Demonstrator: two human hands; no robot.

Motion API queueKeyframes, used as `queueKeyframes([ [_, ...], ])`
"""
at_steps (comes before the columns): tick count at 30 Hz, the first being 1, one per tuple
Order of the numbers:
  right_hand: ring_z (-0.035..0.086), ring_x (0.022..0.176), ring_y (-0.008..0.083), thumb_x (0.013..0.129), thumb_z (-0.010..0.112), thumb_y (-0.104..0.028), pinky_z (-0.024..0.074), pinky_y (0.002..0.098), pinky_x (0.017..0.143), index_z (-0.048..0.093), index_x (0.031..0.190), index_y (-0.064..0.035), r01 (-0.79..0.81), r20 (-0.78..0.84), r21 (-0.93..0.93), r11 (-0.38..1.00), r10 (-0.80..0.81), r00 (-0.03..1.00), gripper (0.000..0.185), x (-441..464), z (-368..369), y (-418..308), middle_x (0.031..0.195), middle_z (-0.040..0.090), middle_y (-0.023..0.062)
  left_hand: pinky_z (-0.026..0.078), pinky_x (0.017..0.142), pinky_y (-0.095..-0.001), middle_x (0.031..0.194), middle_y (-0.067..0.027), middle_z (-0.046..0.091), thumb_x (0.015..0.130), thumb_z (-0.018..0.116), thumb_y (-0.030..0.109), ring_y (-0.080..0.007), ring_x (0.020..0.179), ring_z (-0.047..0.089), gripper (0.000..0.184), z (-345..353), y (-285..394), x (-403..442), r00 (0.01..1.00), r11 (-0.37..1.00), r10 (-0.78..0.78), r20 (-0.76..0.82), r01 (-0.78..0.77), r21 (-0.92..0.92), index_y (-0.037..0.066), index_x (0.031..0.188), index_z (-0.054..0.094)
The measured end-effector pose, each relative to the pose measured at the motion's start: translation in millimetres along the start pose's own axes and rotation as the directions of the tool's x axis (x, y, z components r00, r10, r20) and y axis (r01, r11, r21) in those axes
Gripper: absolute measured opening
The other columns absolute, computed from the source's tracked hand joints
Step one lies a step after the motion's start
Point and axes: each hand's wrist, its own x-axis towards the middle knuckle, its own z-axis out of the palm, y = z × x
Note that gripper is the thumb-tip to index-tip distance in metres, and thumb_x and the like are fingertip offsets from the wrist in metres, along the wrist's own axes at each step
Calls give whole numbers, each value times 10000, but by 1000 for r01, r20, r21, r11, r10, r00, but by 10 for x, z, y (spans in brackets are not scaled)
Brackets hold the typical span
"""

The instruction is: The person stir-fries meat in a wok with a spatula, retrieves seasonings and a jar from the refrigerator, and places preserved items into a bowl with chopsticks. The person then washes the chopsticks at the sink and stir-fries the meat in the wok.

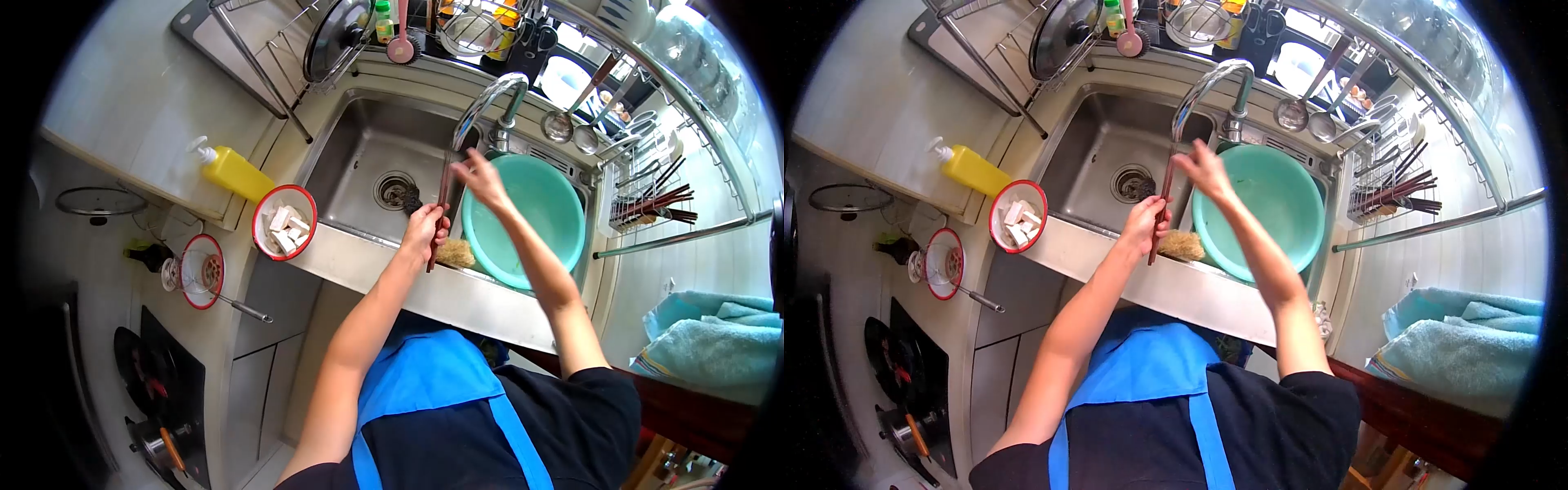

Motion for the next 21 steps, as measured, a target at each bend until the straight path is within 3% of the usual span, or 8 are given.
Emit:
queueKeyframes([
  [2,659,659,232,868,590,-204,504,315,607,610,883,41,-8,-60,416,909,37,998,246,56,618,247,766,657,159,271,376,-207,656,-21,478,966,445,163,-62,447,358,152,23,-27,-20,1000,999,2,-11,-2,35,44,1032,512],
  [8,659,640,241,844,614,-329,498,360,586,632,680,37,-462,-156,298,835,520,840,401,527,730,-73,646,624,175,220,348,-194,614,35,394,978,441,203,-27,417,288,157,70,72,-223,992,993,38,-119,-25,112,58,994,500],
  [9,651,744,371,819,613,-366,498,434,675,664,745,1,-338,-384,-70,938,288,877,378,606,839,145,741,655,209,217,350,-192,597,43,380,980,444,229,-25,414,279,172,71,90,-240,989,984,48,-137,-24,174,67,960,497],
  [13,658,706,317,798,633,-264,499,390,646,629,875,37,258,-256,8,966,-247,934,310,306,843,172,697,632,209,201,343,-218,576,35,392,973,451,274,-38,393,283,234,-12,138,-150,974,978,45,-220,3,210,75,852,481],
  [16,638,605,275,809,627,-245,498,361,588,622,838,29,156,-124,-230,961,-188,974,276,495,665,174,617,613,157,205,344,-221,567,33,408,971,456,276,-41,395,300,257,-39,62,-197,973,952,117,-202,-51,303,73,815,484],
  [17,595,521,197,817,633,-249,477,330,510,620,790,33,-98,24,10,995,97,995,284,540,590,111,566,587,105,209,346,-219,554,34,412,969,461,276,-41,396,311,268,-52,65,-198,971,952,118,-206,-52,301,75,797,501],
  [20,561,483,139,824,644,-287,450,312,462,620,729,34,-106,30,142,984,103,994,335,439,566,3,546,570,78,210,353,-206,560,48,384,979,449,275,-25,405,284,250,1,171,-177,962,932,135,-236,-42,361,63,867,519],
  [21,540,440,134,821,656,-282,434,308,434,621,681,51,291,-162,4,957,-287,944,363,359,639,-37,526,569,83,210,353,-206,560,48,384,979,449,275,-25,405,284,250,0,221,-132,961,932,144,-236,-52,360,63,867,519],
])
